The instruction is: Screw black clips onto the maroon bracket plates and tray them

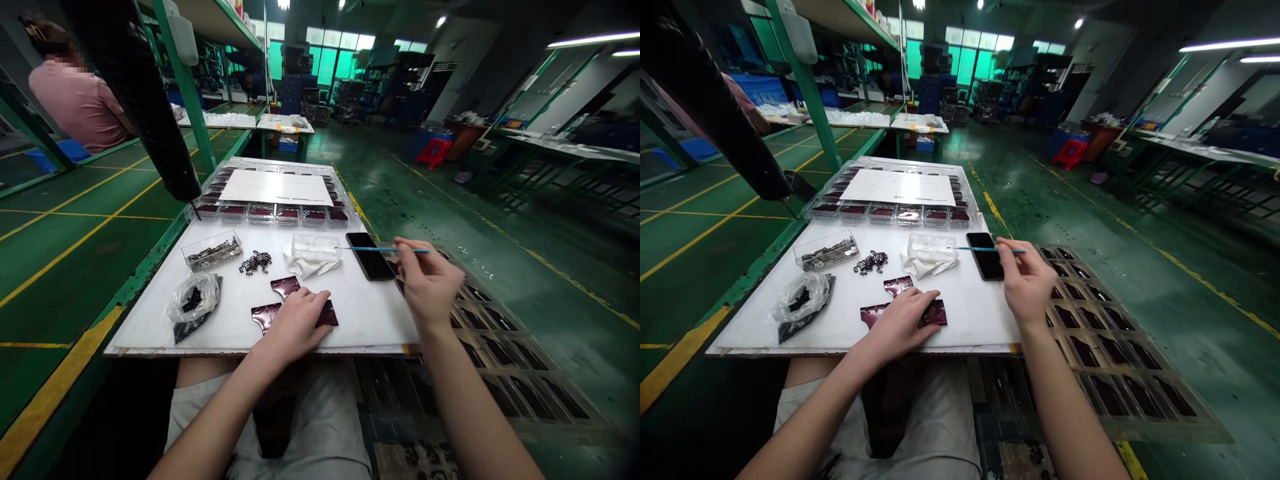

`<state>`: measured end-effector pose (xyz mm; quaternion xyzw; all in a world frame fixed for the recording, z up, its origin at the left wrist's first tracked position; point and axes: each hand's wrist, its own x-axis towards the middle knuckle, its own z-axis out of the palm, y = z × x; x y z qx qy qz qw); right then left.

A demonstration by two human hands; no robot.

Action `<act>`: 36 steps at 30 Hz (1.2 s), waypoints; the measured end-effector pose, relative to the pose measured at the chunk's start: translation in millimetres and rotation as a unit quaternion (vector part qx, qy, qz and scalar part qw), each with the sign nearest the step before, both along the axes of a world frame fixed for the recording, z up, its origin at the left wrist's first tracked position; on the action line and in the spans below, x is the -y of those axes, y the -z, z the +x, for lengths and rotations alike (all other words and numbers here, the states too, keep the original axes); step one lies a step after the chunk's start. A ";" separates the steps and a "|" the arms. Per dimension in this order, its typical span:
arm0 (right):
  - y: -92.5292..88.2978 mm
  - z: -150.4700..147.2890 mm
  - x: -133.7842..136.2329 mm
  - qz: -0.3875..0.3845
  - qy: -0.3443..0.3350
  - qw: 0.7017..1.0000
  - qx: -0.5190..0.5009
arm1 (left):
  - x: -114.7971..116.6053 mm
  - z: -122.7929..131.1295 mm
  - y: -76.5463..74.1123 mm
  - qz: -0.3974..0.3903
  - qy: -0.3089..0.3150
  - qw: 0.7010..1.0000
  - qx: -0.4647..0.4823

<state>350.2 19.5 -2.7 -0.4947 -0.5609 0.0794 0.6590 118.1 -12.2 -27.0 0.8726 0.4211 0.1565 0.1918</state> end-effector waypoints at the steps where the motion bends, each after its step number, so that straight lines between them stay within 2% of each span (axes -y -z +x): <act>1: 2.1 -3.0 -18.2 -0.024 0.004 1.000 -0.001 | 1.5 -0.7 0.5 0.007 -0.001 1.000 0.001; 4: 8.5 -7.3 -63.6 -0.135 -0.016 0.990 0.024 | 13.0 -11.4 -2.3 0.051 -0.004 0.998 0.026; 6: 8.3 -9.0 -76.2 -0.150 0.015 0.987 0.052 | 26.1 -29.1 -7.8 0.094 -0.024 0.993 0.066; 7: 5.9 -11.2 -76.1 -0.124 0.063 0.988 0.073 | 33.5 -41.1 -11.1 0.114 -0.043 0.989 0.089; 9: -2.1 -21.8 -66.2 -0.022 0.182 0.975 0.125 | 47.2 -69.8 -17.2 0.148 -0.096 0.976 0.127; 10: -6.7 -31.6 -58.6 0.026 0.201 0.968 0.148 | 52.5 -85.5 -19.6 0.163 -0.130 0.969 0.135; 11: -10.8 -45.0 -51.1 0.057 0.171 0.969 0.167 | 56.3 -101.3 -21.3 0.184 -0.167 0.959 0.135; 12: -13.6 -61.8 -44.7 0.056 0.090 0.975 0.196 | 58.4 -116.6 -22.4 0.199 -0.206 0.949 0.133; 13: -14.8 -81.0 -40.5 0.018 -0.019 0.970 0.240 | 58.6 -130.8 -23.2 0.208 -0.239 0.940 0.125; 14: -14.3 -101.7 -38.9 -0.045 -0.125 0.945 0.299 | 57.0 -143.5 -24.0 0.212 -0.269 0.933 0.114; 15: -12.2 -122.4 -39.9 -0.115 -0.198 0.905 0.358 | 53.6 -154.5 -25.3 0.212 -0.291 0.927 0.102; 16: -9.1 -141.6 -43.0 -0.173 -0.233 0.867 0.406 | 48.6 -163.6 -27.4 0.209 -0.306 0.924 0.089; 18: -1.8 -172.0 -52.7 -0.233 -0.244 0.829 0.446 | 32.9 -176.4 -35.6 0.201 -0.321 0.923 0.065; 20: 3.8 -189.2 -62.9 -0.260 -0.240 0.823 0.445 | 8.9 -183.2 -48.9 0.185 -0.323 0.928 0.023; 22: 6.2 -195.4 -70.5 -0.280 -0.243 0.817 0.441 | -23.1 -186.0 -64.3 0.155 -0.313 0.935 -0.067; 23: 6.2 -195.7 -72.9 -0.284 -0.246 0.816 0.440 | -41.2 -186.3 -71.1 0.131 -0.290 0.937 -0.144; 25: 4.5 -192.8 -74.8 -0.283 -0.252 0.814 0.439 | -77.5 -185.5 -79.7 0.107 -0.245 0.944 -0.193; 28: -1.3 -179.9 -68.9 -0.274 -0.265 0.820 0.426 | -120.3 -181.7 -77.5 0.079 -0.170 0.951 -0.245; 30: -6.2 -164.8 -58.5 -0.261 -0.273 0.835 0.400 | -135.2 -179.9 -69.9 0.079 -0.138 0.952 -0.262; 34: -12.8 -124.7 -27.7 -0.214 -0.304 0.898 0.236 | -137.6 -183.1 -58.5 0.097 -0.121 0.953 -0.259; 36: -11.7 -105.8 -13.6 -0.228 -0.317 0.905 0.170 | -132.2 -186.3 -57.4 0.105 -0.135 0.954 -0.247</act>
